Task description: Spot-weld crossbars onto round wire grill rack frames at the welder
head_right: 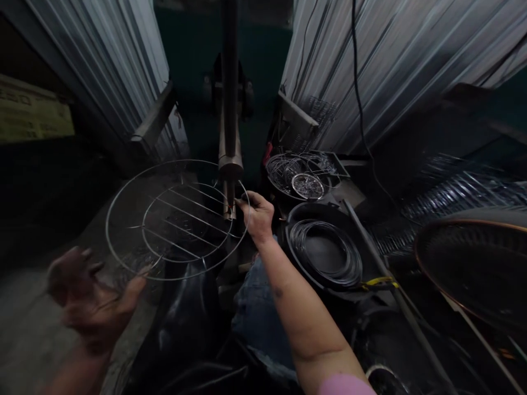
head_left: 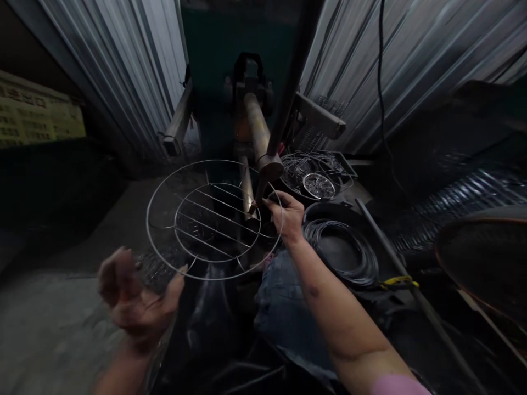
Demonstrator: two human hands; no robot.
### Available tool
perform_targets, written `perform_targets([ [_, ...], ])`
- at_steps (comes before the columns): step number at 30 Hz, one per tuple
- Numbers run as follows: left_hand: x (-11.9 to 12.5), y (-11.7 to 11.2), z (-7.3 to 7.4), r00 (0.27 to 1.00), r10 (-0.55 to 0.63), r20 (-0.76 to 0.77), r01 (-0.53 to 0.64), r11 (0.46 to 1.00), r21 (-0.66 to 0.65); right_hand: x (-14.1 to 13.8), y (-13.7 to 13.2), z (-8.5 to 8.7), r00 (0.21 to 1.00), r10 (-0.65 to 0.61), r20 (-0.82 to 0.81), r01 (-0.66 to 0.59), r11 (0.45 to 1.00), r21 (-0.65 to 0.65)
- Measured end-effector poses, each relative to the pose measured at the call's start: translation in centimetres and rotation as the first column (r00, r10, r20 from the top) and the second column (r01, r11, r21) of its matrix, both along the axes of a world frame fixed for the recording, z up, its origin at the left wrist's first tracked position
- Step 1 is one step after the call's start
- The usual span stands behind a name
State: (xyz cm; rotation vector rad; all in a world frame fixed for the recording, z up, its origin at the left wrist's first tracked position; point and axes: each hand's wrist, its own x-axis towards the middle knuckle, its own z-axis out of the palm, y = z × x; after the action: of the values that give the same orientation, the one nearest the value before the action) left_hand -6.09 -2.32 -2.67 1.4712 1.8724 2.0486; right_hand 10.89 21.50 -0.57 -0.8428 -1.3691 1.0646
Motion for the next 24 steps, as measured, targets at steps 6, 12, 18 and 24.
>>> perform_targets([
  [6, -2.8, 0.1, 4.5, 0.606, 0.09, -0.79, -0.02, 0.995, 0.098, 0.4, -0.4, 0.4, 0.994, 0.049, -0.097, -0.059, 0.993, -0.104],
  [12, -4.6, -1.4, 7.9, 0.714, -0.017, -0.7, -0.031, 0.998, -0.056, 2.9, -5.3, 1.5, 0.989, 0.139, -0.052, -0.148, 0.92, -0.362],
  [18, -4.3, -5.2, 9.3, 0.816, -0.152, -0.558, 0.005, 0.967, -0.256, 4.5, -9.8, 0.2, 0.915, 0.386, 0.121, -0.273, 0.809, -0.52],
  [24, -6.9, -14.3, 5.9, 0.892, -0.056, -0.448, -0.308, 0.651, -0.694, 7.7, -10.3, -2.4, 0.752, 0.501, 0.428, -0.229, 0.808, -0.543],
])
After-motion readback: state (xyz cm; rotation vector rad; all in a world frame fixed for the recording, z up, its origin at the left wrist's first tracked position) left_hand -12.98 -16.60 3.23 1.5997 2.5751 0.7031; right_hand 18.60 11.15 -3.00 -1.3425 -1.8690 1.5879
